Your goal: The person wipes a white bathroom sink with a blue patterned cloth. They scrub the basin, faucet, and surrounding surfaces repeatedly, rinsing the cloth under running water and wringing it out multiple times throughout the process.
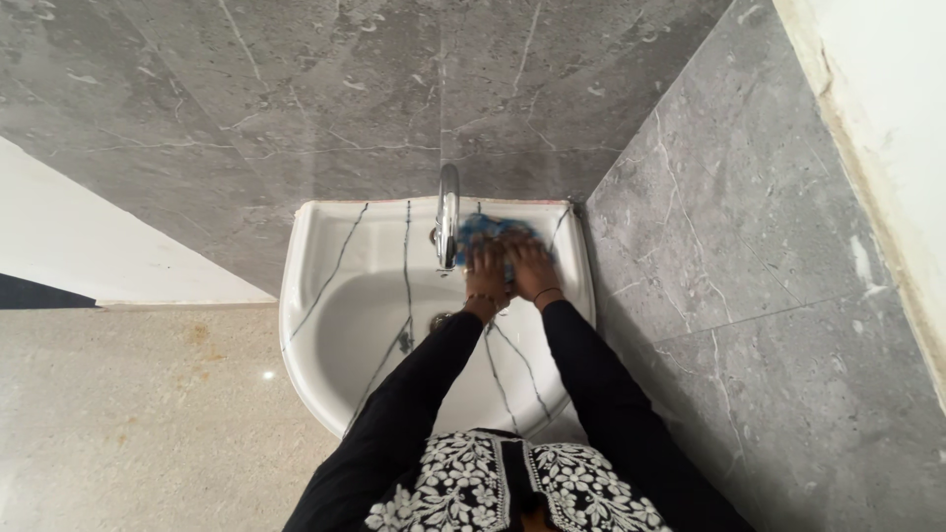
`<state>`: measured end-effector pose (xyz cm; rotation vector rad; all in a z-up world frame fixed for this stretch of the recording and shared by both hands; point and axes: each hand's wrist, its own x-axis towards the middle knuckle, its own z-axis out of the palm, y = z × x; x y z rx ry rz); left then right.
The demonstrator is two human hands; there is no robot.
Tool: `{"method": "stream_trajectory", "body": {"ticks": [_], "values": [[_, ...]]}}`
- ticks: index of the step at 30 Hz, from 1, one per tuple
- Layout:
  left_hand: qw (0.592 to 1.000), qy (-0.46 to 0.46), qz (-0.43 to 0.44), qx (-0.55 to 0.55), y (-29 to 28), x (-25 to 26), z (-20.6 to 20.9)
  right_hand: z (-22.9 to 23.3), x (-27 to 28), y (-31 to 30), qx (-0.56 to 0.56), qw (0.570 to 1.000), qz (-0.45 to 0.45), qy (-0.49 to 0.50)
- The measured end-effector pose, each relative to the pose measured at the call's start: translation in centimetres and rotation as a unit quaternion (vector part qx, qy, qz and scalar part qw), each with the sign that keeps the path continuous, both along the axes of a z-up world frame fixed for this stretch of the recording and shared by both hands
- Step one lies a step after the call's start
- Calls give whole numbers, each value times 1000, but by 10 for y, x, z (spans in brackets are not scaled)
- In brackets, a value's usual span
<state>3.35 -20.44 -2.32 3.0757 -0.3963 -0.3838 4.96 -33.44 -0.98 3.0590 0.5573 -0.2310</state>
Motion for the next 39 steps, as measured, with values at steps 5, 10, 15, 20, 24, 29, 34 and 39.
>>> {"method": "stream_trajectory", "body": {"ticks": [5, 10, 15, 20, 24, 29, 34, 39], "values": [[997, 39, -66, 10, -34, 23, 13, -14, -8, -15, -55, 987, -86, -120], [984, -58, -167, -31, -31, 7, -3, -29, -41, -2, -209, 944, -149, -209], [990, 9, -139, 7, -26, 17, 15, -15, -27, -7, -152, 980, -114, -66], [989, 37, -128, 57, -16, 33, 37, 7, -4, -8, -24, 996, -64, -55], [995, 22, -88, 31, 4, 27, 20, 23, -6, 0, 13, 998, -52, -19], [990, -115, -79, -4, 44, -1, -11, 36, -15, 21, 66, 998, -5, -13], [990, -87, -112, 22, 88, -17, -25, 11, -35, 47, 40, 988, 23, -150], [977, -124, -163, 65, 138, -31, -24, -22, -60, 94, 101, 973, -4, -209]]}}
